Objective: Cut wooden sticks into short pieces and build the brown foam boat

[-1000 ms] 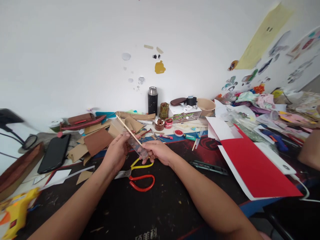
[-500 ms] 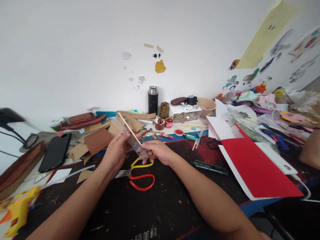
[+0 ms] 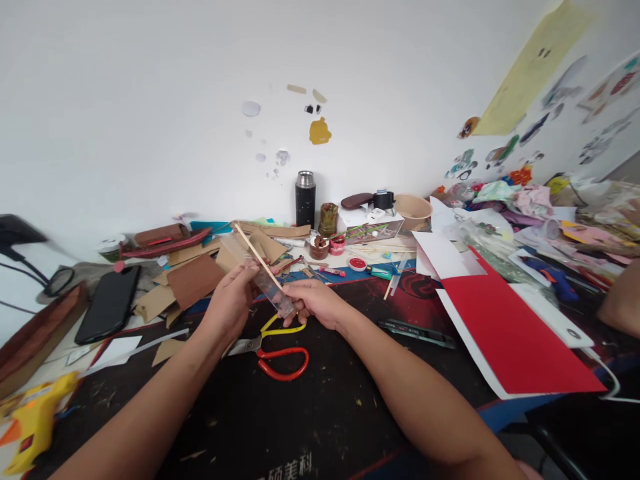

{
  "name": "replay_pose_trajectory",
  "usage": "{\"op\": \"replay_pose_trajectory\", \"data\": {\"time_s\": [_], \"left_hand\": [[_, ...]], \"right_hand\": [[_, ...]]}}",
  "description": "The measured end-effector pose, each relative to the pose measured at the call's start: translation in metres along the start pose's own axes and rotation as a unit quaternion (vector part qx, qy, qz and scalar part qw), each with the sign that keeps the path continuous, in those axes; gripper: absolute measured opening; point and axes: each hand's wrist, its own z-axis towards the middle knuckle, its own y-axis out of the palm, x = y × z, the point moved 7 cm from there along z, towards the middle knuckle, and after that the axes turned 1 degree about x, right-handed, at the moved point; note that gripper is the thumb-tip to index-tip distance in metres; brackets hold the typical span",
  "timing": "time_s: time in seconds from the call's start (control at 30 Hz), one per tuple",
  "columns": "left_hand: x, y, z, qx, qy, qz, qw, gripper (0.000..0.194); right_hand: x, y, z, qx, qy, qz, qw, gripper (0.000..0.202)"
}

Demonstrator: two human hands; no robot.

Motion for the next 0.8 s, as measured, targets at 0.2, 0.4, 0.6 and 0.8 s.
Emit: {"op": "replay_pose_trajectory", "data": {"time_s": [0.2,0.4,0.6,0.8], "left_hand": [[0.0,-0.0007,-0.0001,0.005,-0.004,0.0,1.0,0.032],[-0.0005,-0.0031,0.0001,0.009,-0.006,-0.005,1.0,0.032],[0.0001,-0.0026,0.0005,0.006,-0.008,-0.001,1.0,0.033],[0.0015,-0.0012,-0.0002,0.006,-0.007,0.003,1.0,0.032]], "right_hand": [[-0.0003,-0.0008,0.0008,0.001,-0.002,-0.001,1.0,0.025],[-0.0009,-0.0004,0.0,-0.005,-0.009,0.001,1.0,0.025],[-0.001,0.0,0.0003,-0.01,-0.009,0.004,1.0,0.024],[-0.001,-0.0003,-0.0001,-0.005,-0.007,0.001,1.0,0.024]]}}
